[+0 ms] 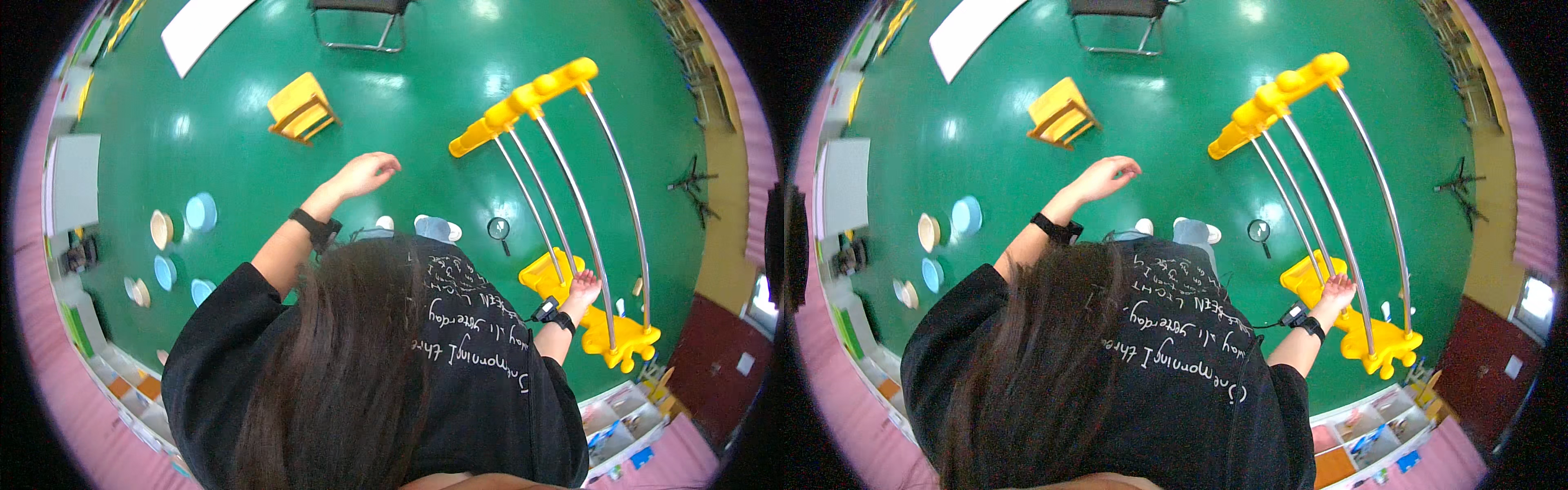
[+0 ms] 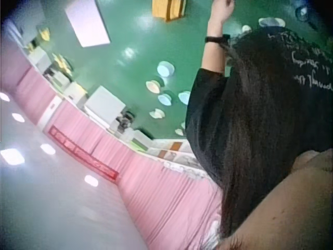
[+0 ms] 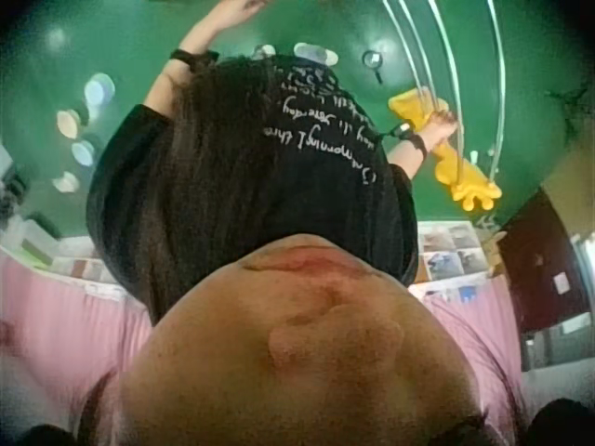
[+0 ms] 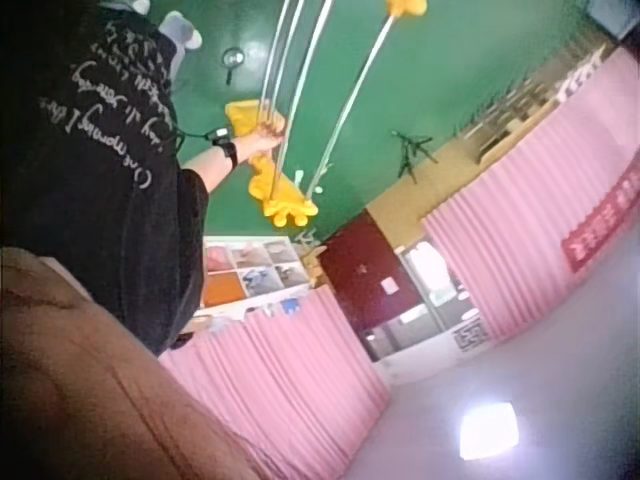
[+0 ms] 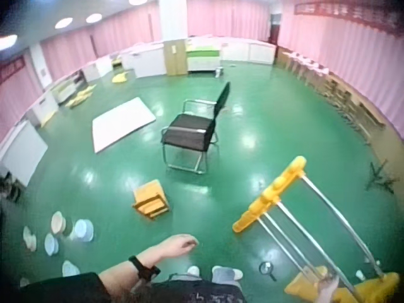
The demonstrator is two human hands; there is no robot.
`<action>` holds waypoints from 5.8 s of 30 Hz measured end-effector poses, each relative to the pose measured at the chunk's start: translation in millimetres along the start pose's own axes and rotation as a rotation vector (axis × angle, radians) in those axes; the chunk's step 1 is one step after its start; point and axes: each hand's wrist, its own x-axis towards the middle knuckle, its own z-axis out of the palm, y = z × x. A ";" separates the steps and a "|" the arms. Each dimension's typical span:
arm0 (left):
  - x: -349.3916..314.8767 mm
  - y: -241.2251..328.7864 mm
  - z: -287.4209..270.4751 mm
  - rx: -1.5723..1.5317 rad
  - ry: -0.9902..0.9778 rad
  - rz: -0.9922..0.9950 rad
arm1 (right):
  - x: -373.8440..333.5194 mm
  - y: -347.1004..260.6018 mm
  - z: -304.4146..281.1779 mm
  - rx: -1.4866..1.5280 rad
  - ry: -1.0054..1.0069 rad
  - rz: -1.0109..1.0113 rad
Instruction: The person assembles a yellow and silver plastic rack by hand, picking up plastic rings from a basin and sliding them onto the horizontal metal bars.
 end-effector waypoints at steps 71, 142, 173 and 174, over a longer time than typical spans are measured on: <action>-594.0 -771.4 -994.0 -0.438 1.051 -0.356 | -1077.8 970.7 893.6 -0.360 -0.859 0.242; -300.2 -835.5 -1142.0 -0.374 0.223 -0.185 | -978.2 1303.8 827.0 -1.214 -0.430 0.157; -601.4 -621.1 -922.1 -0.164 -0.371 0.135 | -1209.9 1012.5 281.9 -0.506 -0.455 0.037; -665.1 -610.8 -915.2 -0.197 -0.376 0.121 | -1268.5 1011.5 213.5 -0.464 -0.409 0.023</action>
